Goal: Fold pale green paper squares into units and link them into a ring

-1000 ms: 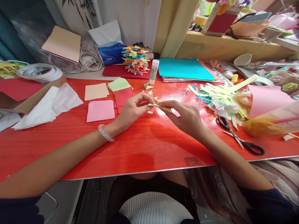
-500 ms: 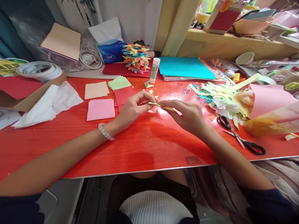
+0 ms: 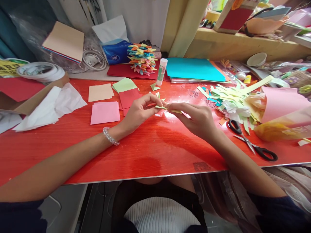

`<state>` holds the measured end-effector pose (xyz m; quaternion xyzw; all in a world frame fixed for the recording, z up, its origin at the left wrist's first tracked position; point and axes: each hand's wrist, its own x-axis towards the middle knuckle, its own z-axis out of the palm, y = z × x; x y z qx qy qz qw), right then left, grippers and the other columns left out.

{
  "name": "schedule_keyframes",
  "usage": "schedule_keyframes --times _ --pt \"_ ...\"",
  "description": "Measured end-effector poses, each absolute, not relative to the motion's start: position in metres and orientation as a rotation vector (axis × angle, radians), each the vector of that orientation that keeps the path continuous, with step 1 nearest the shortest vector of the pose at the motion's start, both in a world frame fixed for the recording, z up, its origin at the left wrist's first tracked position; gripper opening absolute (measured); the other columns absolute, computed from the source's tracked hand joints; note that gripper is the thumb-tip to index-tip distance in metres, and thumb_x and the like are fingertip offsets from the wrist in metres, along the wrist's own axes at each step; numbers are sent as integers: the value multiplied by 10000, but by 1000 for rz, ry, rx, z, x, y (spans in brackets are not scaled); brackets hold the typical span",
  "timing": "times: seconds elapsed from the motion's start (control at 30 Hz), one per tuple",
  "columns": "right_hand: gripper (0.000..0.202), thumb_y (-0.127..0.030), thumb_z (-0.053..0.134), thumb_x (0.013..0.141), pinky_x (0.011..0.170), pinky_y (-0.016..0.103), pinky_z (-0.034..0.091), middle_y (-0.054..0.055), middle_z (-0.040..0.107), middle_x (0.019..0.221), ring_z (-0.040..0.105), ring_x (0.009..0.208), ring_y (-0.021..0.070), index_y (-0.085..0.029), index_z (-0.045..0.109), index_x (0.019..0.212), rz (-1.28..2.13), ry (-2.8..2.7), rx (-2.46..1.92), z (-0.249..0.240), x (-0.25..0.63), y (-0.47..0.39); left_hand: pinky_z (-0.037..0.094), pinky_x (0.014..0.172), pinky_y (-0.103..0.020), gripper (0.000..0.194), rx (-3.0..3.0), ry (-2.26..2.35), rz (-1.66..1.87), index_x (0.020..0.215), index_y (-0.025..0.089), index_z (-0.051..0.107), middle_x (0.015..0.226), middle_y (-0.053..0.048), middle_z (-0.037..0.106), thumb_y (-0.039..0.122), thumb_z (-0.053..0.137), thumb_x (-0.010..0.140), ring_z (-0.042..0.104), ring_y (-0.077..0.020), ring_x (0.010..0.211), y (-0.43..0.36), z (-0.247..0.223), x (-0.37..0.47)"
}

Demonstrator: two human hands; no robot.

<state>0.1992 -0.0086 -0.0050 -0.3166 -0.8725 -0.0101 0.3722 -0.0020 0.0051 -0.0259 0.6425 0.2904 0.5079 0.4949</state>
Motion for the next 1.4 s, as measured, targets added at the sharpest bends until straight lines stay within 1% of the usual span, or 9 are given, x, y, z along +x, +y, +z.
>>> schedule_keyframes --times 0.13,0.27,0.63,0.83,1.0,1.1,1.2,1.27,1.4 --pt "124 -180 580 890 701 257 574 4 753 912 721 799 145 -227 680 945 91 -2200 -872 -2 199 -8 476 975 -365 49 1557 687 1216 834 188 615 967 -23 690 201 656 812 635 -175 1021 5 -26 -2" --pt "99 -183 601 880 673 243 558 6 754 885 713 766 134 -213 687 920 130 -2181 -888 0 198 -9 462 1000 -363 38 1571 664 1219 842 188 613 968 -18 687 184 644 821 639 -165 1017 5 -25 -2" --pt "124 -168 593 879 628 235 556 2 761 888 721 752 136 -218 690 937 72 -2167 -903 -4 195 -9 482 970 -379 63 1529 695 1217 830 183 618 962 -30 683 212 666 802 636 -186 1027 2 -23 -1" --pt "104 -157 611 870 604 223 534 -1 759 884 718 745 130 -210 668 938 17 -2117 -952 -7 192 -10 486 964 -351 84 1608 763 1226 879 188 638 975 -26 675 253 653 829 630 -173 1008 3 -26 -1" --pt "108 -165 615 861 622 234 529 2 742 840 697 714 124 -195 644 960 222 -2020 -1055 -7 191 -10 511 874 -314 147 1659 803 1226 961 201 664 997 -34 683 294 637 850 643 -169 965 1 -26 1" --pt "47 -200 636 851 614 240 501 11 706 775 656 683 118 -166 650 881 390 -1962 -1061 -6 191 -7 506 759 -291 170 1711 850 1235 940 209 677 925 -31 690 347 641 847 641 -156 859 0 -26 1" --pt "153 -286 662 838 575 243 437 5 654 699 568 632 105 -156 648 758 575 -1926 -1084 -6 192 -4 472 639 -266 195 1742 873 1244 937 214 684 835 -18 674 379 647 839 615 -134 749 -1 -27 0" --pt "199 -330 665 833 555 245 393 4 632 672 520 614 101 -150 650 752 694 -1904 -1105 -5 192 -4 457 599 -255 227 1749 883 1227 992 217 679 809 -14 668 384 641 844 617 -131 733 -1 -28 -1" --pt "237 -366 658 835 565 251 354 8 613 678 487 623 99 -142 647 757 810 -1848 -1132 -2 188 -8 453 576 -231 268 1751 930 1233 1084 218 654 780 -5 674 360 629 858 631 -126 730 -4 -27 1"
